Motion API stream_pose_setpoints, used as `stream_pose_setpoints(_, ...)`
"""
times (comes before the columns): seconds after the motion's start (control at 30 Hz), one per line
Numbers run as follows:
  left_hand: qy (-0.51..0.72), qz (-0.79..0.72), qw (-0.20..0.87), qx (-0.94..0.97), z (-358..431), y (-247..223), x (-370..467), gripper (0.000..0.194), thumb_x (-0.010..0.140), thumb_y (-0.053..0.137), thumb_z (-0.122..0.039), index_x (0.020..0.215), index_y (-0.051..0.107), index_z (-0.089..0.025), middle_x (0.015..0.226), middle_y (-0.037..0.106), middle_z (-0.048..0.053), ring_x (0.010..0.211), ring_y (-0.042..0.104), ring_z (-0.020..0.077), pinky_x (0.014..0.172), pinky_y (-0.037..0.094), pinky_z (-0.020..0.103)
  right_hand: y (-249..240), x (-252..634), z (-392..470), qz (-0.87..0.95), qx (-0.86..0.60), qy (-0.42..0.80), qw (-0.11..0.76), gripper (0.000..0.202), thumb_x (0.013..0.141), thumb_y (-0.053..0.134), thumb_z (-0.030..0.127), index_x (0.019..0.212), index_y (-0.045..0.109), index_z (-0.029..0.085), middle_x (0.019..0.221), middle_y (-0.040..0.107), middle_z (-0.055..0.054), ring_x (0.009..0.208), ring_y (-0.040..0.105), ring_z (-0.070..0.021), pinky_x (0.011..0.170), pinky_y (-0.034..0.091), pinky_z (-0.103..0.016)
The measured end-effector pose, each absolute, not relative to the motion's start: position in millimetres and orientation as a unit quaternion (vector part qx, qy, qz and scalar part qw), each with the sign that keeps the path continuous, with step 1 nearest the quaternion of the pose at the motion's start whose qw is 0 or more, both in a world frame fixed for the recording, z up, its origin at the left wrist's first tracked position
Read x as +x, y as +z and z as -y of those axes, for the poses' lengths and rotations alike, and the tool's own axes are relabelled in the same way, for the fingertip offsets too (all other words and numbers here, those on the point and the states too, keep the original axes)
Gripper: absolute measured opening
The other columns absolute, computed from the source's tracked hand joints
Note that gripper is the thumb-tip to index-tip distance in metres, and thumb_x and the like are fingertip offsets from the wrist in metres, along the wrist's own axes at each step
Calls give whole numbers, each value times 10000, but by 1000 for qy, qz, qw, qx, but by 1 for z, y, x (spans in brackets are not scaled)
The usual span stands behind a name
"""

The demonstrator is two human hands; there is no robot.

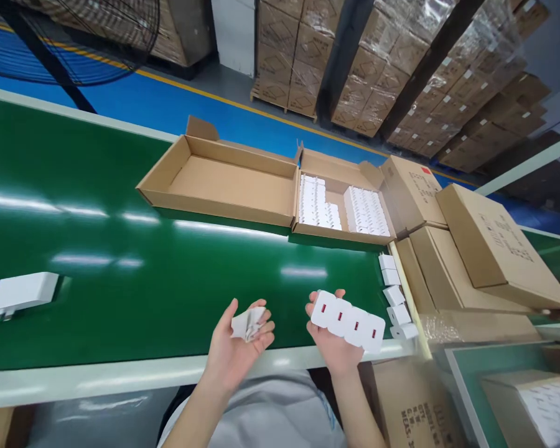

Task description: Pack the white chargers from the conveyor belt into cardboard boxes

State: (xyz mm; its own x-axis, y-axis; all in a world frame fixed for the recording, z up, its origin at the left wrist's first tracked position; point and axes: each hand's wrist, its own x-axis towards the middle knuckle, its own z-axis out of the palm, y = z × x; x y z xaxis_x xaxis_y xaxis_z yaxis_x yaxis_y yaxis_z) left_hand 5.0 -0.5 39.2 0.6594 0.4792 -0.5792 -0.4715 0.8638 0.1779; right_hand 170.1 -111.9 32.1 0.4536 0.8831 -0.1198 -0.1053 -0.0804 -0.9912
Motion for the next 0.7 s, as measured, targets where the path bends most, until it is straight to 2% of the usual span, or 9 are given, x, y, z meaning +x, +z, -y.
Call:
stream_pose_setpoints(0.07,227,-296,928,14,5,54,1,365,703,673,-388,963,619,-138,812,554,58,582,441,99,513,399,233,48,151,103,197,-536,484,664,685,799,146,744,1394,197,409,1266,532,-118,1033,590,-328,743,478,-500)
stream_pose_setpoints(0.13,230,-273,931,80,10,65,-3,391,622,749,-326,958,625,-168,857,564,53,587,450,94,514,403,230,61,140,97,103,-460,533,703,664,757,306,742,1343,270,429,1180,571,-101,917,610,-304,669,477,-441)
stream_pose_setpoints(0.2,239,-257,923,157,16,74,-6,294,637,766,-297,874,626,-194,774,537,8,528,405,66,465,355,195,67,132,93,62,-417,571,704,642,724,401,710,1300,300,446,1105,586,-82,827,611,-272,596,460,-374)
stream_pose_setpoints(0.27,258,-270,903,211,21,80,-8,203,732,721,-363,810,618,-206,667,490,-25,466,328,46,421,284,169,68,127,93,46,-380,603,700,634,698,433,696,1275,296,472,1062,585,-64,777,607,-250,542,438,-327)
stream_pose_setpoints(0.33,296,-295,871,258,25,83,-9,255,785,665,-454,780,621,-203,575,451,-37,448,315,57,416,273,171,67,123,93,40,-348,622,700,625,687,443,691,1261,289,498,1037,586,-52,752,605,-237,512,428,-303)
stream_pose_setpoints(0.4,348,-316,822,321,29,84,-8,307,807,629,-496,787,642,-189,541,455,-27,472,374,85,439,322,194,64,119,94,47,-326,629,704,597,702,442,681,1256,303,509,1020,592,-43,737,609,-226,499,429,-292)
stream_pose_setpoints(0.5,411,-302,744,431,33,88,-8,337,871,544,-481,847,681,-174,671,566,32,590,496,134,513,412,241,60,117,94,89,-306,629,709,523,763,394,684,1248,369,489,1025,611,-31,747,625,-213,513,456,-296)
stream_pose_setpoints(0.6,463,-241,653,548,31,99,-8,319,951,416,-381,1013,680,-213,838,622,58,769,569,174,600,460,262,55,117,93,139,-320,607,714,504,813,355,686,1228,464,421,1034,634,-29,825,641,-226,567,509,-341)
stream_pose_setpoints(0.7,478,-201,486,703,24,108,-2,364,974,343,-290,1278,541,-255,1108,640,72,1099,551,235,840,479,348,48,117,93,170,-357,585,708,443,864,406,564,1164,580,289,972,663,-35,907,647,-236,693,554,-417)
